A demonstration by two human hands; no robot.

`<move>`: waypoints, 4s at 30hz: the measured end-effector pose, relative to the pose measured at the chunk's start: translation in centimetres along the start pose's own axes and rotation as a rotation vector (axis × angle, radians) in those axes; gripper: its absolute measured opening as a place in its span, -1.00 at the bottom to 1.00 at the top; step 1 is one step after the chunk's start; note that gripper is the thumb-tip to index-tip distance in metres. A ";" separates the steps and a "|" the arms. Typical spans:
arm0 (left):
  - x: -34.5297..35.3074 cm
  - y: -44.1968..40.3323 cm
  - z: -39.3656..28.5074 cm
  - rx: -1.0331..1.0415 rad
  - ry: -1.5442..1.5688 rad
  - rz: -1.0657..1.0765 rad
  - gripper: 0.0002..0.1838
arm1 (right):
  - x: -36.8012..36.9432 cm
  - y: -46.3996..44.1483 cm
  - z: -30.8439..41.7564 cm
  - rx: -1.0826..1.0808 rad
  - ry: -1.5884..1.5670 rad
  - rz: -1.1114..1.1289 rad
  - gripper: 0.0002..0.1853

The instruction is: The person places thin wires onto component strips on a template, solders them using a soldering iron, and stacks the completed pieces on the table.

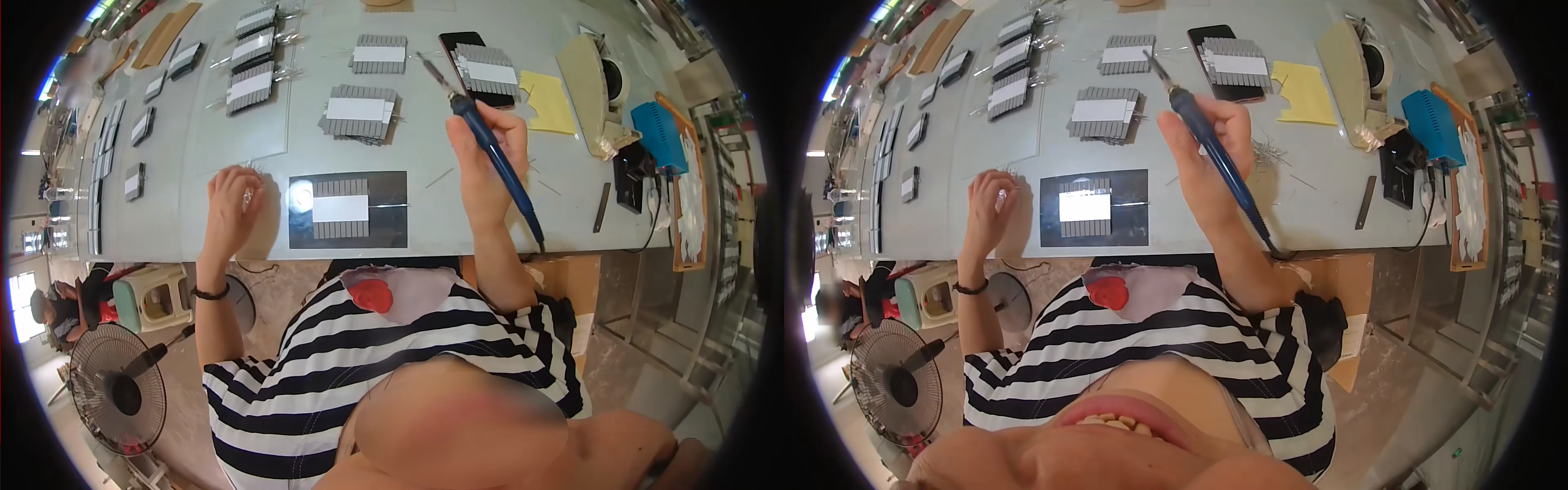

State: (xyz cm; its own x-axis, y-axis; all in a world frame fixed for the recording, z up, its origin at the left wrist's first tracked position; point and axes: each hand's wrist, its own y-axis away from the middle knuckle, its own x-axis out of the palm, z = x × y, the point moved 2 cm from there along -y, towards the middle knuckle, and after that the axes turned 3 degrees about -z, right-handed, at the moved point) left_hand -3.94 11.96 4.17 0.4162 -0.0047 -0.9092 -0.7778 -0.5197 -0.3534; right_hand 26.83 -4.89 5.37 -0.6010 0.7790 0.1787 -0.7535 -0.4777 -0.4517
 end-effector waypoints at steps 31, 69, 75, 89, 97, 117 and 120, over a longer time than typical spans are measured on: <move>0.3 0.3 -2.1 0.006 0.373 -0.024 -0.88 | 0.2 2.7 -0.8 0.179 -0.018 0.037 -0.69; 4.1 7.1 -4.4 -0.007 -0.131 -0.157 -0.32 | 5.1 5.0 -2.2 0.156 -0.260 0.464 -0.88; 4.4 7.2 -4.2 0.006 -0.135 -0.204 -0.38 | 7.0 4.9 -1.8 0.264 -0.184 0.545 -0.86; 4.6 6.9 -4.2 0.051 -0.236 -0.255 -0.44 | 7.6 4.7 -1.4 0.228 -0.107 0.432 -0.81; 4.9 6.9 -4.2 0.065 -0.284 -0.311 -0.42 | 8.7 4.1 -0.9 0.244 -0.042 0.576 -0.87; 5.1 6.9 -4.1 0.055 -0.265 -0.376 -0.48 | 9.0 4.8 -2.1 0.228 -0.131 0.556 -0.82; 5.2 6.8 -4.1 0.058 -0.259 -0.382 -0.48 | 8.9 4.7 -2.3 0.227 -0.128 0.553 -0.82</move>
State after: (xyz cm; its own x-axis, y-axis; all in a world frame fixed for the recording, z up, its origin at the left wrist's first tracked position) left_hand -5.19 4.91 -2.04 0.5520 0.3953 -0.7342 -0.6201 -0.3941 -0.6784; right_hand 18.52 0.68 2.84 -0.9359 0.3430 0.0808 -0.3506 -0.8828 -0.3125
